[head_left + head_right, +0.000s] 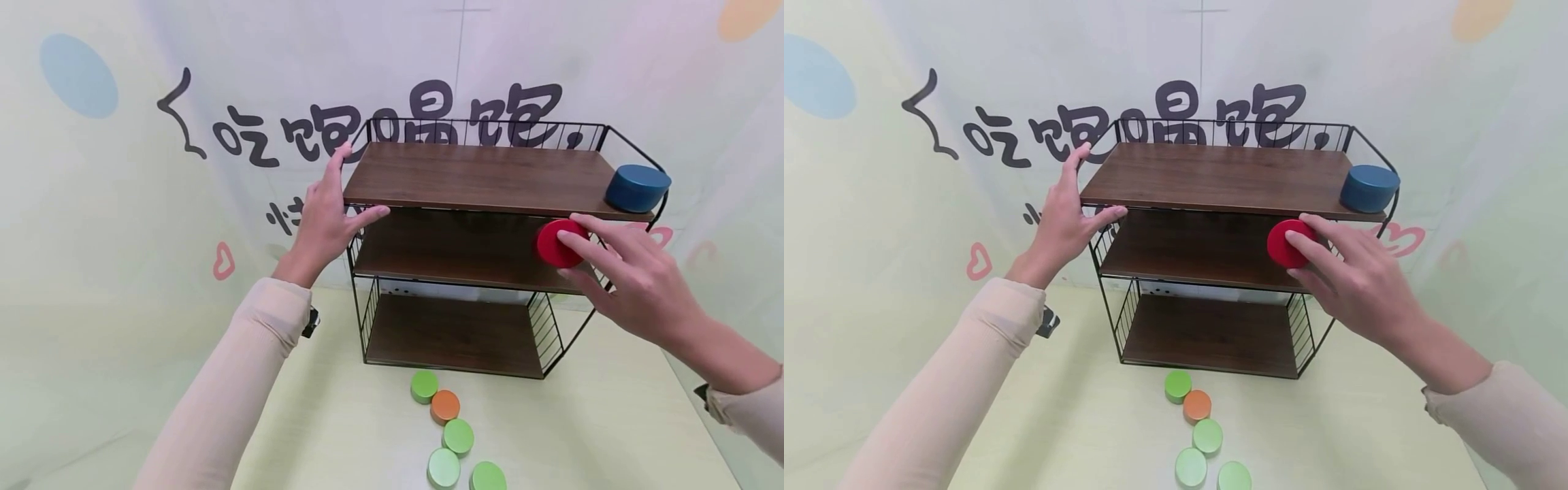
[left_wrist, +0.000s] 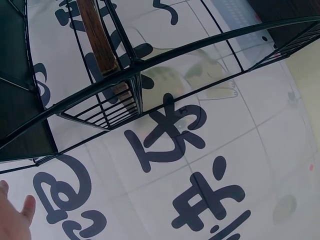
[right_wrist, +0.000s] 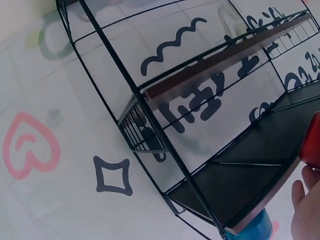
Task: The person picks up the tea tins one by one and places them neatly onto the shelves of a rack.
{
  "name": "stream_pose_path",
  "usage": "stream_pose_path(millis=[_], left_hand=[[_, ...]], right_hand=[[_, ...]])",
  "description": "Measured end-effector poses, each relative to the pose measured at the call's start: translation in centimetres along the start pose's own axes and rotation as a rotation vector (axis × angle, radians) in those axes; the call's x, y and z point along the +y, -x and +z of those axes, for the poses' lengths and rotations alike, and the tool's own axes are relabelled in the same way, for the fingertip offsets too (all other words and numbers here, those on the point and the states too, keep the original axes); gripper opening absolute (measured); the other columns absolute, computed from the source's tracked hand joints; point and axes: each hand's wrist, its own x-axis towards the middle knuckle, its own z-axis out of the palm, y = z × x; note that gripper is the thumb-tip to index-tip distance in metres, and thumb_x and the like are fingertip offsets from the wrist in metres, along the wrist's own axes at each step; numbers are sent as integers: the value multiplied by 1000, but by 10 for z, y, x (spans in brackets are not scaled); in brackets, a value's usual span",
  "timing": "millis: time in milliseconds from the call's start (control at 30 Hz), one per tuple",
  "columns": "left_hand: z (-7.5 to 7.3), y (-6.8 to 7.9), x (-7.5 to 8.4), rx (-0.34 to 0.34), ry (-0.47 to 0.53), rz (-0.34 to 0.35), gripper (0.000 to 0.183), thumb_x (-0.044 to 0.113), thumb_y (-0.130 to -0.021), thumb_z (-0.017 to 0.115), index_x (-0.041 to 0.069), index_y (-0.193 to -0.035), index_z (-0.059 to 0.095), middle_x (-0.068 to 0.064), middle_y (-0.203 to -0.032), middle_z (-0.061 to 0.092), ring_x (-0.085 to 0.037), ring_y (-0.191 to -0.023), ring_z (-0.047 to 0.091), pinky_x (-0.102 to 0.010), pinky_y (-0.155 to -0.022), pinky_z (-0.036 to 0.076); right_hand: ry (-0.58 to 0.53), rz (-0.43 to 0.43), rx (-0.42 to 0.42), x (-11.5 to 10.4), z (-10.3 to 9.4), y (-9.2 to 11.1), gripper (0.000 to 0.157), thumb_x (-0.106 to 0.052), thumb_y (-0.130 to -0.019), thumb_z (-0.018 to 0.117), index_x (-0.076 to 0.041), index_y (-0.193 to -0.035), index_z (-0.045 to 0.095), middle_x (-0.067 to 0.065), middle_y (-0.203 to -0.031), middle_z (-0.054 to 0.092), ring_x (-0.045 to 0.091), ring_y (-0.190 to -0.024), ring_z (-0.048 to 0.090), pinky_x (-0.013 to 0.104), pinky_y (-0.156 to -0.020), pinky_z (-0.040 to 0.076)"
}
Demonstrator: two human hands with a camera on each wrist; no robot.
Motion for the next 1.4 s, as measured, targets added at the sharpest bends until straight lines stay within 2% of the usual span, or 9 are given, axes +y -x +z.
stream_pose_path(millis=[100,167,200,333,400,633,833,1000,1400], left_hand=[[0,0,0,2,-4,0,107,54,-80,77,22,-160,13,7,-160,28,-25,-139,39,-43,-116,21],[-1,0,0,2,-6,-1,107,54,-80,77,22,-159,13,6,-160,28,-26,-139,40,-43,-116,21],[-1,0,0,2,-6,-1,107,54,-80,77,22,-159,14,6,-160,28,-26,-139,40,-43,-116,21],[-1,0,1,2,-8,-1,107,54,-80,77,20,-159,14,5,-160,29,-27,-138,40,-43,-116,22],[-1,0,1,0,-10,-2,107,55,-80,77,20,-159,14,5,-160,29,-27,-138,41,-44,-116,22],[-1,0,2,-1,-13,-5,107,55,-80,77,22,-160,13,5,-160,28,-30,-137,41,-46,-115,23],[-1,0,2,3,-13,3,108,55,-80,77,22,-160,13,5,-160,29,-29,-137,42,-45,-115,22],[-1,1,1,-1,-8,-5,108,56,-80,76,22,-160,13,6,-160,28,-31,-136,42,-46,-115,23],[-1,0,1,-1,-6,-6,108,56,-80,76,23,-160,12,7,-160,28,-29,-137,40,-47,-114,24]], right_hand=[[5,-3,5,2,-2,-4,55,-49,-102,49,0,-113,70,26,-119,64,46,-96,62,14,-105,30],[19,-5,6,3,-3,-7,55,-50,-102,48,-1,-113,69,25,-119,64,46,-96,62,26,-97,45],[25,-3,5,3,-4,-8,55,-50,-102,48,-1,-114,69,25,-119,64,46,-97,62,26,-97,45],[31,6,6,6,-7,-12,57,-52,-101,48,-1,-114,69,25,-120,64,47,-98,61,25,-97,45],[26,16,13,8,-9,-14,57,-52,-101,48,0,-114,70,25,-120,64,47,-99,60,14,-104,29],[51,66,16,16,-15,-19,59,-53,-100,50,1,-112,71,25,-121,64,48,-102,60,13,-104,30],[80,107,-5,26,-19,-23,62,-55,-99,50,1,-116,70,25,-120,65,48,-105,59,32,-104,43],[112,131,-18,33,-20,-28,62,-55,-100,48,1,-116,70,25,-118,65,48,-100,58,50,-81,44],[158,145,-79,43,-22,-31,68,-56,-101,45,5,-121,67,27,-120,64,49,-107,57,54,-76,35]])
